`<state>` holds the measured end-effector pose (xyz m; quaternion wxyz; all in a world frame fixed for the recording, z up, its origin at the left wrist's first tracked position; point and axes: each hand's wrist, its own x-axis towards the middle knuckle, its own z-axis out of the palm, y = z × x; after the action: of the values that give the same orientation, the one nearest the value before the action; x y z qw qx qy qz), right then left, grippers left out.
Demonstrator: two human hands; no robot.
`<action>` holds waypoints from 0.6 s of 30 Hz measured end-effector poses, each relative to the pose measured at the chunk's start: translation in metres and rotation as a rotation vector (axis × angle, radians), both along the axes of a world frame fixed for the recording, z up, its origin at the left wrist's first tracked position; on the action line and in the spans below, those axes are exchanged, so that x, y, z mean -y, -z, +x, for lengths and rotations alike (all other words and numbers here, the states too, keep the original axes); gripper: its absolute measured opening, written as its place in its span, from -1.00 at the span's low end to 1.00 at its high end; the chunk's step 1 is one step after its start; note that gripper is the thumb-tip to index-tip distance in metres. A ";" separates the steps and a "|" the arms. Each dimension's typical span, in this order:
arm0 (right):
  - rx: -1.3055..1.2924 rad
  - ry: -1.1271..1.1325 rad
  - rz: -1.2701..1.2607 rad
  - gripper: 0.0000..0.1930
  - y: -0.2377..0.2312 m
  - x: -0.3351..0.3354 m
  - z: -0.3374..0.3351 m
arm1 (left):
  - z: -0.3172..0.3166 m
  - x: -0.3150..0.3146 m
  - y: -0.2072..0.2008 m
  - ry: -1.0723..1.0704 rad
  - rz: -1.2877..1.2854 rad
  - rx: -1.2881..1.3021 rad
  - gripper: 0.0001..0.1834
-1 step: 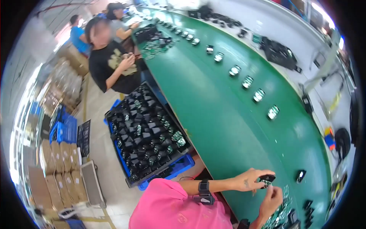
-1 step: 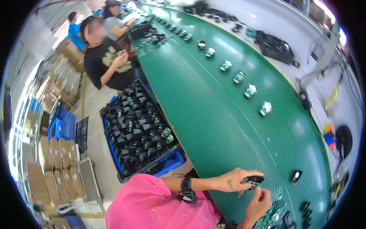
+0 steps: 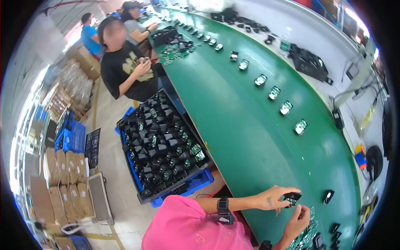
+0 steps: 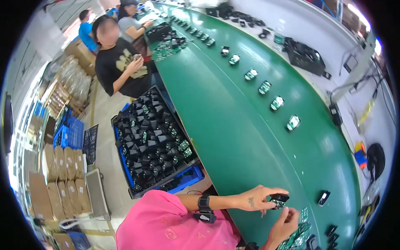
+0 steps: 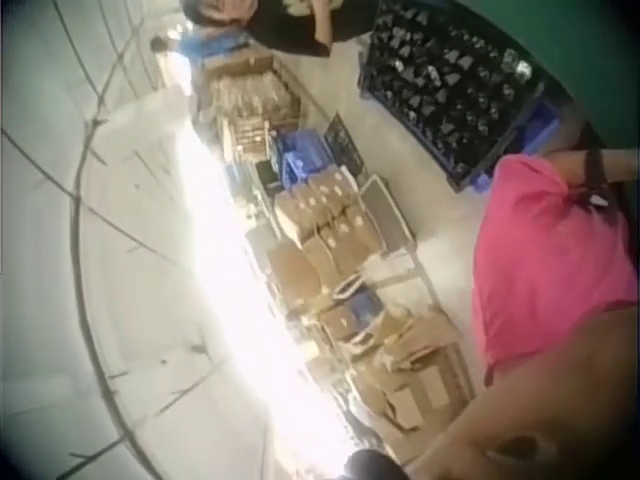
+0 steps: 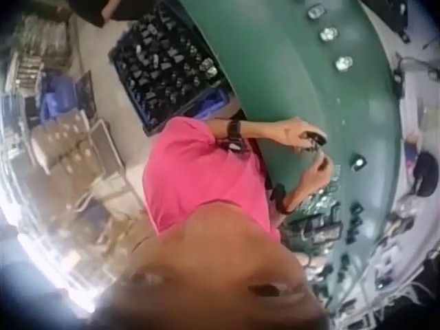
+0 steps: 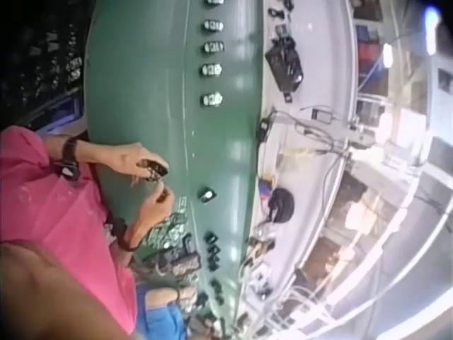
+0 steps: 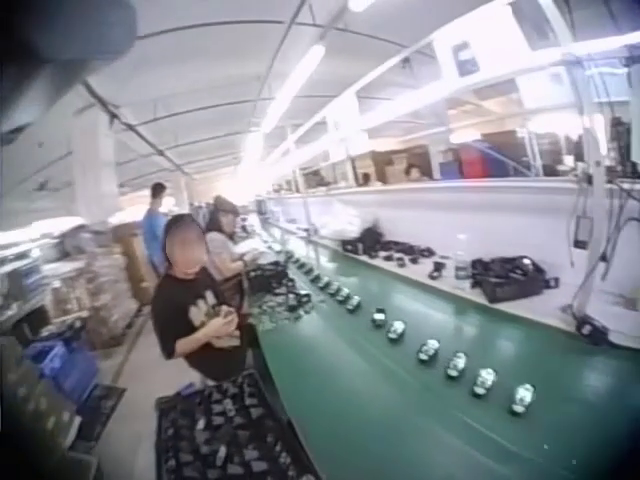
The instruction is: The person picks up a black plastic housing and a green circuit board, fits the board into the housing by hand, and places the assembled unit onto the green conveyor belt.
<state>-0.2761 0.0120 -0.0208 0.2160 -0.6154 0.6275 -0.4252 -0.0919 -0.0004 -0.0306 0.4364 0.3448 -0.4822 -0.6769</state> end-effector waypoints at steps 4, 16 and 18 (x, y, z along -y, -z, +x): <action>0.248 -0.259 0.380 -0.84 0.028 0.016 -0.017 | 0.020 -0.005 0.002 0.004 -0.140 0.023 -0.24; 0.532 -0.207 0.343 -0.76 0.036 0.008 -0.014 | 0.013 0.007 0.020 0.021 -0.362 0.134 -0.26; 0.620 -0.155 0.330 -0.73 0.049 0.011 -0.027 | 0.007 0.009 0.029 0.031 -0.466 0.198 -0.29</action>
<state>-0.3032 0.0012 -0.0695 0.5242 -0.4598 0.5436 -0.4672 -0.0850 -0.0098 -0.0600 0.4442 0.2919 -0.6710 -0.5169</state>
